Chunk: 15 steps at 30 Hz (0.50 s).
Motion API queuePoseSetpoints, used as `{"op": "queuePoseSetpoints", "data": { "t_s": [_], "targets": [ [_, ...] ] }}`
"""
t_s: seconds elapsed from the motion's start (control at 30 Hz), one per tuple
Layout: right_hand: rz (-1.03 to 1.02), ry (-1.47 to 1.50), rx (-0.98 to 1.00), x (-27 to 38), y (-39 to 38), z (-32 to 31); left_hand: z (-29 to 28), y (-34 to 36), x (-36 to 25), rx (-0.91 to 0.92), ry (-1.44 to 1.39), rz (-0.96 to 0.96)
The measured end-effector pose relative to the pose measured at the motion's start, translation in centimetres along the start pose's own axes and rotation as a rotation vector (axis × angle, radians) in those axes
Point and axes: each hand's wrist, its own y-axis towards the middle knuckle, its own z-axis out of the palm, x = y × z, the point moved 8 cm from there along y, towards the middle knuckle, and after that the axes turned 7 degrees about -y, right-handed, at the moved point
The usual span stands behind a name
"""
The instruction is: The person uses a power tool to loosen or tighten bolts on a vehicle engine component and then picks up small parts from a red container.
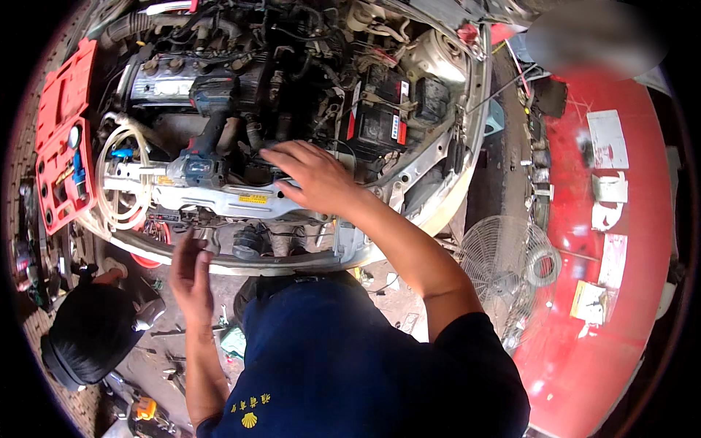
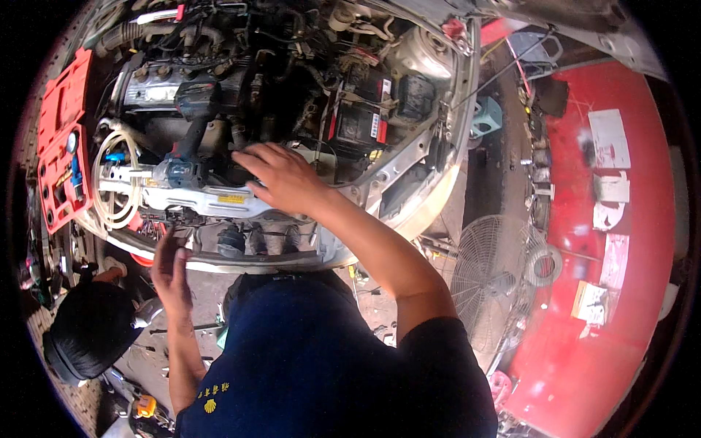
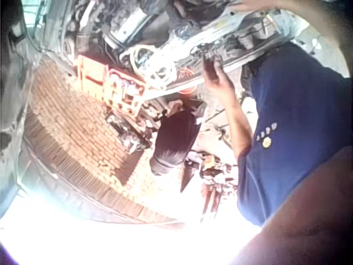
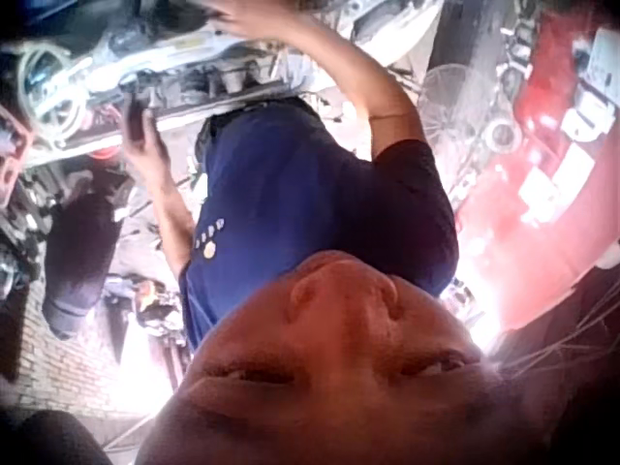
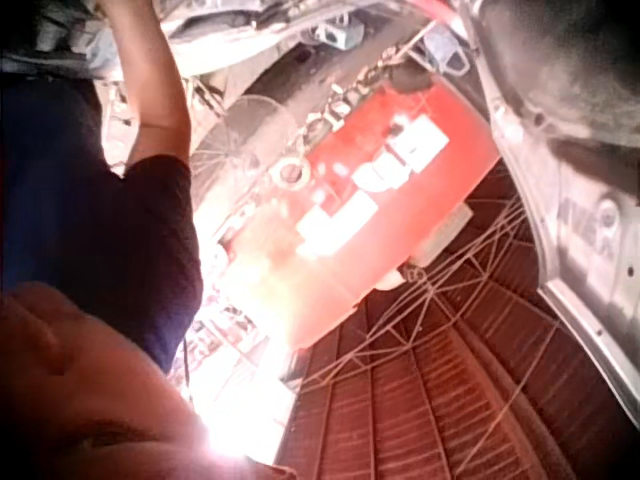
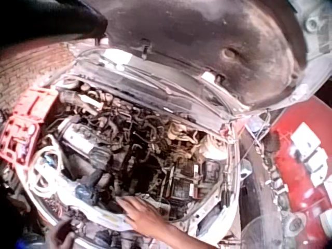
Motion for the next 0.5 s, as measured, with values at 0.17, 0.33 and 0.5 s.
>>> {"op": "queuePoseSetpoints", "data": {
  "t_s": [0.17,0.33,0.5],
  "targets": [
    [-0.027,0.058,-0.081,0.9,1.1,0.7,-2.6,1.7,-0.5,-0.064,0.024,0.038],
    [0.175,0.076,-0.029,-1.2,-2.8,2.8,-4.0,1.0,0.9,-0.11,0.001,0.004],
    [0.387,-0.007,-0.164,-6.9,-7.7,0.0,-0.2,1.4,1.1,0.097,0.008,-0.038]
  ]
}}
